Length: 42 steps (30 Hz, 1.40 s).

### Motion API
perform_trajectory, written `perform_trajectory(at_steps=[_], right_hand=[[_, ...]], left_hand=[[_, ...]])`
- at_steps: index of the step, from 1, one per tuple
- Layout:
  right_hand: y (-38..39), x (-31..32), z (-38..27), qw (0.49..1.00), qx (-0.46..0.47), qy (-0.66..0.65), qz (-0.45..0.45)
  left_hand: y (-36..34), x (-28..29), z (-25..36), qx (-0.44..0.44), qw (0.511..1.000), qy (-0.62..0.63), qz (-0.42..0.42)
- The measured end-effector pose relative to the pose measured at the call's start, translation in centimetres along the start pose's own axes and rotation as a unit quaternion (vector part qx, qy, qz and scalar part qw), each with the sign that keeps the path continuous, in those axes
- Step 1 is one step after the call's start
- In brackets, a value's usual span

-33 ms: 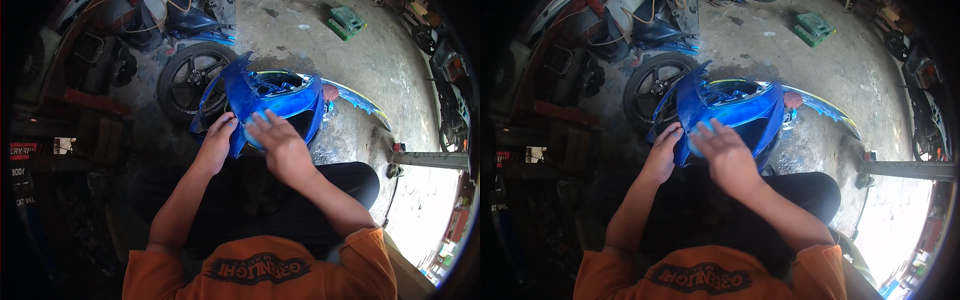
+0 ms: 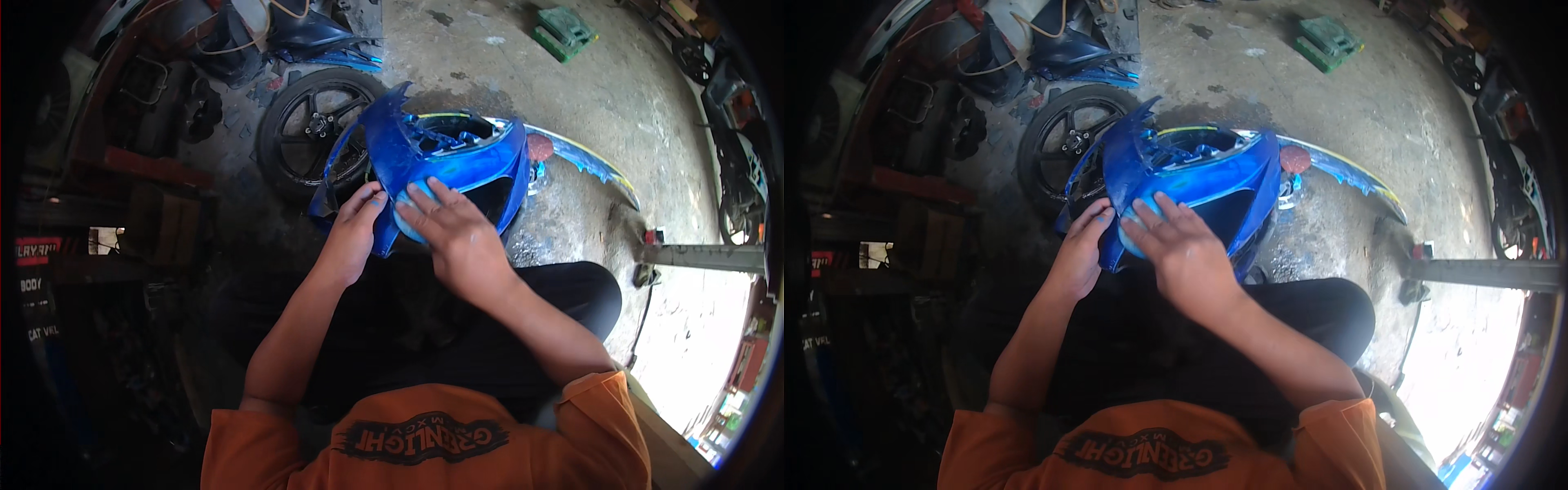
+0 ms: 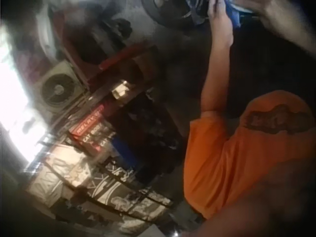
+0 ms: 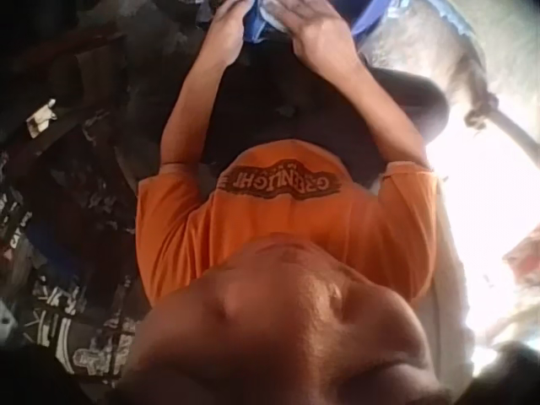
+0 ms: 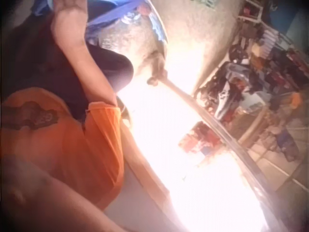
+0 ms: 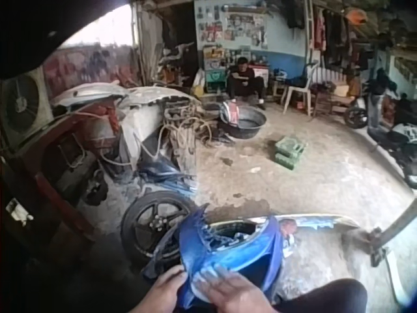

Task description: The person holds a blue motorcycle fairing while sanding the edges and surface with a circular sanding pad, periodically dipping their hand into a bucket of water to wet the area.

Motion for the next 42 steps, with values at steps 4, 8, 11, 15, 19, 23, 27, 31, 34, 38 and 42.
perform_trajectory(at_steps=[4, 8, 11, 15, 19, 23, 27, 31, 34, 38, 42], right_hand=[[-1.1, 1.6, 9.0, 0.953, -0.301, -0.035, -0.012], [0.0, -0.9, 6.5, 0.983, -0.165, 0.005, 0.081], [-0.4, 0.4, 0.4, 0.999, -0.005, -0.034, 0.001], [-2.0, 1.8, 9.8, 0.918, -0.388, -0.071, -0.034], [-0.9, 0.4, 5.3, 0.963, -0.266, 0.006, -0.039], [-0.1, -0.6, 5.2, 0.99, -0.128, 0.021, 0.061], [-2.0, 0.5, 10.0, 0.912, -0.408, -0.028, -0.045], [-0.8, -0.5, -0.9, 0.998, -0.057, 0.017, 0.016], [-1.1, 1.0, 6.7, 0.972, -0.233, -0.025, 0.007], [0.1, -0.1, 8.4, 0.965, -0.263, 0.002, 0.007], [-0.1, 0.2, -0.9, 0.998, -0.048, -0.046, 0.007]], left_hand=[[0.6, -1.1, 1.2, -0.002, 0.999, 0.006, 0.037], [0.4, -0.7, 1.3, 0.009, 1.0, 0.015, 0.014], [0.3, -1.5, 0.9, 0.037, 0.999, 0.009, -0.011], [0.8, -1.8, 1.7, 0.055, 0.997, -0.054, 0.004], [0.6, -2.3, 2.0, 0.059, 0.995, -0.074, 0.021], [0.3, -2.3, 1.9, 0.047, 0.996, -0.072, -0.01], [1.0, -2.5, 2.4, 0.051, 0.996, -0.076, -0.008], [0.6, -1.5, 1.5, 0.07, 0.996, -0.062, 0.002], [0.4, -1.4, 1.7, 0.061, 0.995, -0.073, -0.014], [0.4, -1.9, 1.6, 0.053, 0.996, -0.074, 0.0], [0.0, -1.1, 0.7, 0.047, 0.997, -0.063, -0.001]])
Point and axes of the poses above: each hand's wrist, its own y-axis away from the middle knuckle, its own x-axis out of the back of the hand, z = x × y, the point moved 2 cm from there along -y, towards the middle knuckle, and after that the axes turned 5 degrees about -x, right-handed, at the moved point
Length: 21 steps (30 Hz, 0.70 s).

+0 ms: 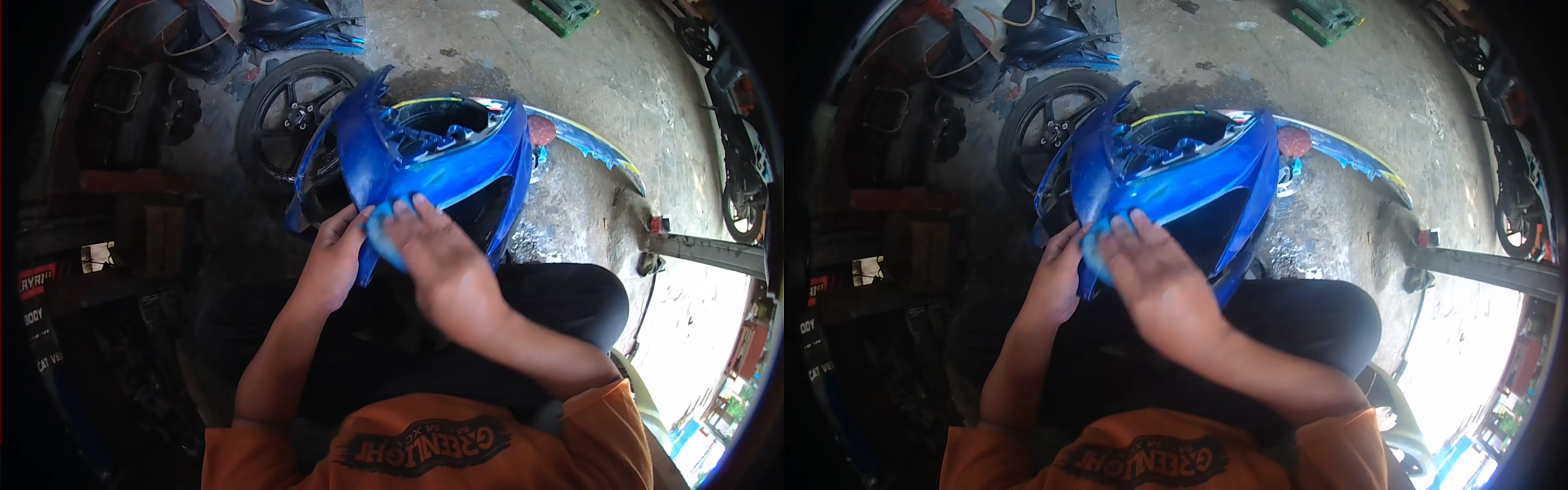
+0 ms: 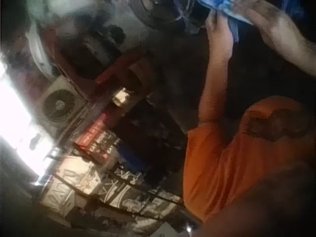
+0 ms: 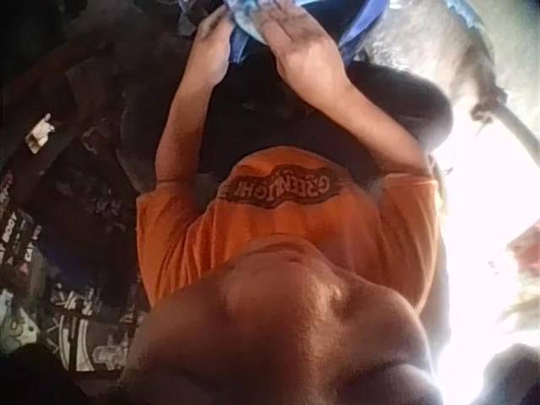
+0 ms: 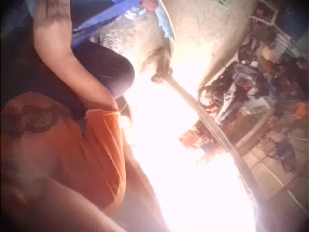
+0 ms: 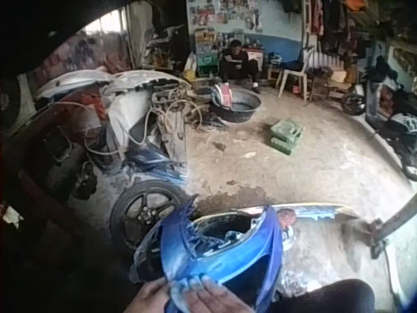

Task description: The person holds a blue motorcycle fairing while sanding the edges and surface with a circular sanding pad, periodically dipping their hand into a bucket of water to wet the area.

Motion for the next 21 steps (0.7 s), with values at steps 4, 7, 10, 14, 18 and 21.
perform_trajectory(at_steps=[4, 7, 10, 14, 18, 21], right_hand=[[-3.3, 2.4, 6.6, 0.956, -0.29, -0.009, -0.049], [-0.9, 0.8, 6.1, 0.989, -0.143, 0.029, 0.024], [-0.1, 0.2, 0.6, 0.999, -0.004, -0.033, -0.008], [-2.1, 2.7, 6.6, 0.979, -0.204, -0.018, -0.02], [-0.8, 0.7, 5.0, 0.995, -0.097, 0.014, 0.02], [-0.2, -0.5, -0.1, 0.998, 0.029, -0.048, -0.02]], left_hand=[[0.3, -0.1, 0.5, 0.001, 1.0, -0.006, -0.01], [0.3, -0.5, 0.7, 0.0, 1.0, -0.002, -0.019], [0.0, -0.2, -0.3, -0.021, 1.0, -0.003, -0.002], [0.2, 0.1, 0.6, -0.004, 0.999, -0.028, -0.04], [0.2, -0.7, 0.8, -0.007, 0.999, -0.022, -0.034], [0.0, -0.5, 0.2, -0.044, 0.999, 0.013, 0.007]])
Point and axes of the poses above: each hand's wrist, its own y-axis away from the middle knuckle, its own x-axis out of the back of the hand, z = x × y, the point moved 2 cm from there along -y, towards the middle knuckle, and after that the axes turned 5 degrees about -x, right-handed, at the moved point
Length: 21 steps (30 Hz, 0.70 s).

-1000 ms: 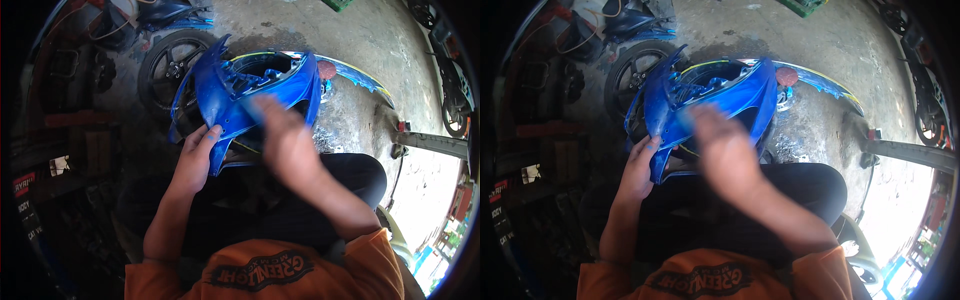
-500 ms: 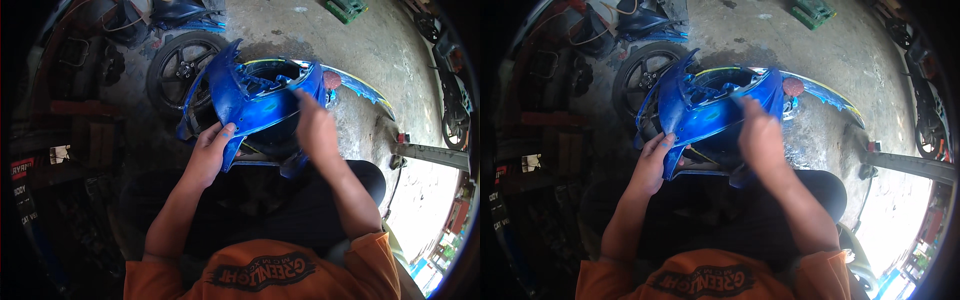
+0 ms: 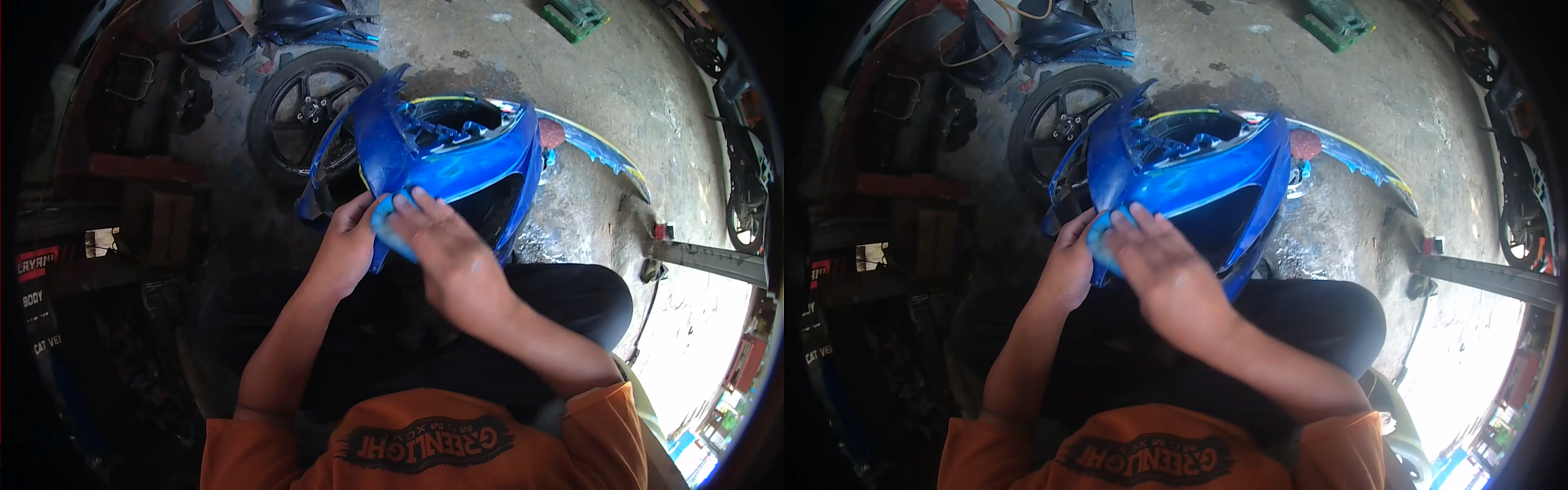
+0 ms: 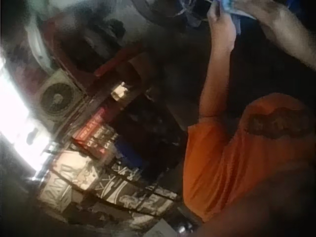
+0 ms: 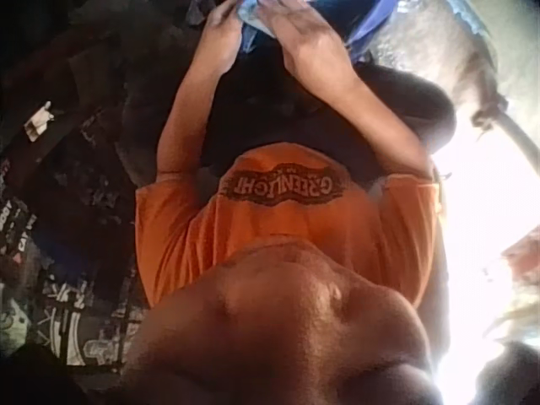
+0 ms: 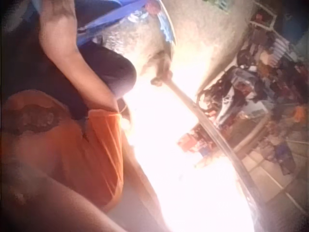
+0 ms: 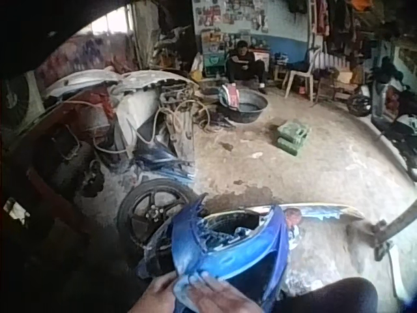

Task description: The person holds a blue motorcycle fairing while sanding the edges and surface with a circular sanding pad, periodically dipping their hand into a bucket of water to wet the area.

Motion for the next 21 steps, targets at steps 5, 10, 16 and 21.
perform_trajectory(at_steps=[5, 10, 16, 21], right_hand=[[-1.6, 2.1, 7.4, 0.972, -0.226, 0.022, 0.064], [-0.2, -0.3, 1.2, 0.999, -0.014, 0.025, 0.034], [-2.3, 3.6, 8.8, 0.929, -0.368, 0.03, 0.003], [-0.4, 0.4, 1.8, 0.998, 0.0, 0.053, 0.019]], left_hand=[[0.3, 0.2, 0.5, 0.036, 0.998, -0.029, -0.043], [0.2, -0.1, 0.0, -0.005, 1.0, -0.006, 0.02], [0.4, 0.2, 0.5, 0.021, 0.999, -0.019, -0.045], [0.2, -0.3, -0.4, -0.03, 0.999, 0.014, 0.008]])
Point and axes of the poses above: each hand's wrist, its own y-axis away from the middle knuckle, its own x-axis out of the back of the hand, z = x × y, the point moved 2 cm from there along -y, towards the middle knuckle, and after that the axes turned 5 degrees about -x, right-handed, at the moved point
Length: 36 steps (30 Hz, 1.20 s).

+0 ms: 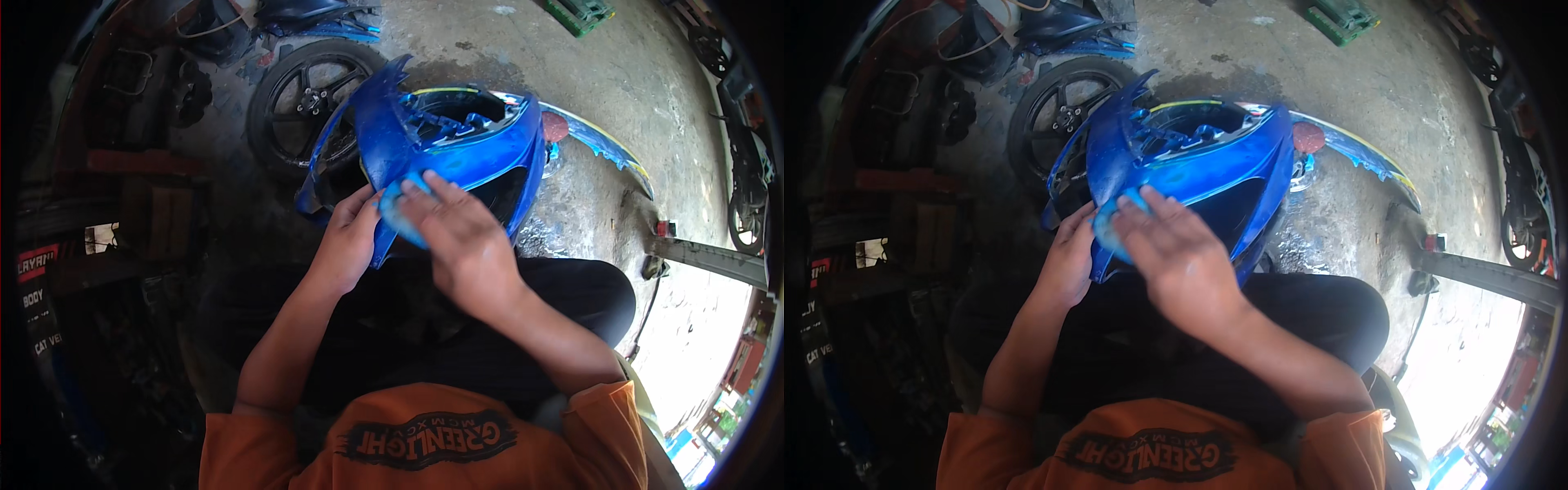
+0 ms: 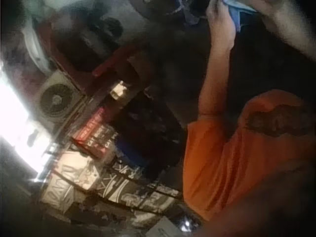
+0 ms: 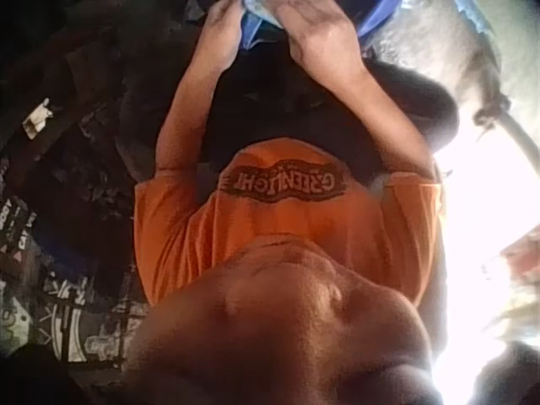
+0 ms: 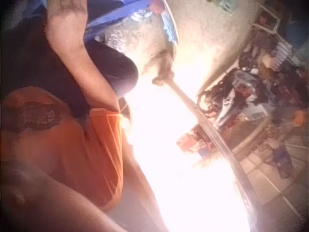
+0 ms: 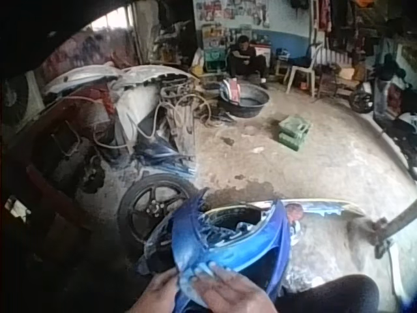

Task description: The person holds a blue motorcycle fairing while sanding the edges and surface with a circular sanding pad, periodically dipping their hand into a bucket of water to wet the area.

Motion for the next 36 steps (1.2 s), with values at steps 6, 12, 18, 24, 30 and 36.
perform_trajectory(at_steps=[6, 12, 18, 24, 30, 36], right_hand=[[-1.4, 1.6, 7.0, 0.977, -0.207, 0.021, 0.051], [-0.5, 0.3, 2.0, 0.998, -0.024, 0.043, 0.031], [-0.5, 0.7, 4.6, 0.991, -0.09, 0.083, 0.055], [-0.7, 0.8, 2.5, 0.993, -0.034, 0.11, -0.016], [-0.5, 0.8, -0.6, 0.994, 0.015, 0.106, -0.026], [-1.0, 1.1, 1.0, 0.991, 0.012, 0.132, -0.003]], left_hand=[[0.3, 0.5, 0.9, 0.047, 0.997, -0.027, -0.052], [0.0, 0.5, 0.6, 0.04, 0.997, -0.021, -0.059], [0.1, 0.2, 0.9, 0.05, 0.996, -0.024, -0.063], [-0.1, 0.9, 0.4, 0.042, 0.996, -0.023, -0.069], [0.2, -0.1, 0.6, 0.029, 0.999, 0.021, -0.027], [0.0, 0.7, 0.2, 0.048, 0.996, -0.01, -0.076]])
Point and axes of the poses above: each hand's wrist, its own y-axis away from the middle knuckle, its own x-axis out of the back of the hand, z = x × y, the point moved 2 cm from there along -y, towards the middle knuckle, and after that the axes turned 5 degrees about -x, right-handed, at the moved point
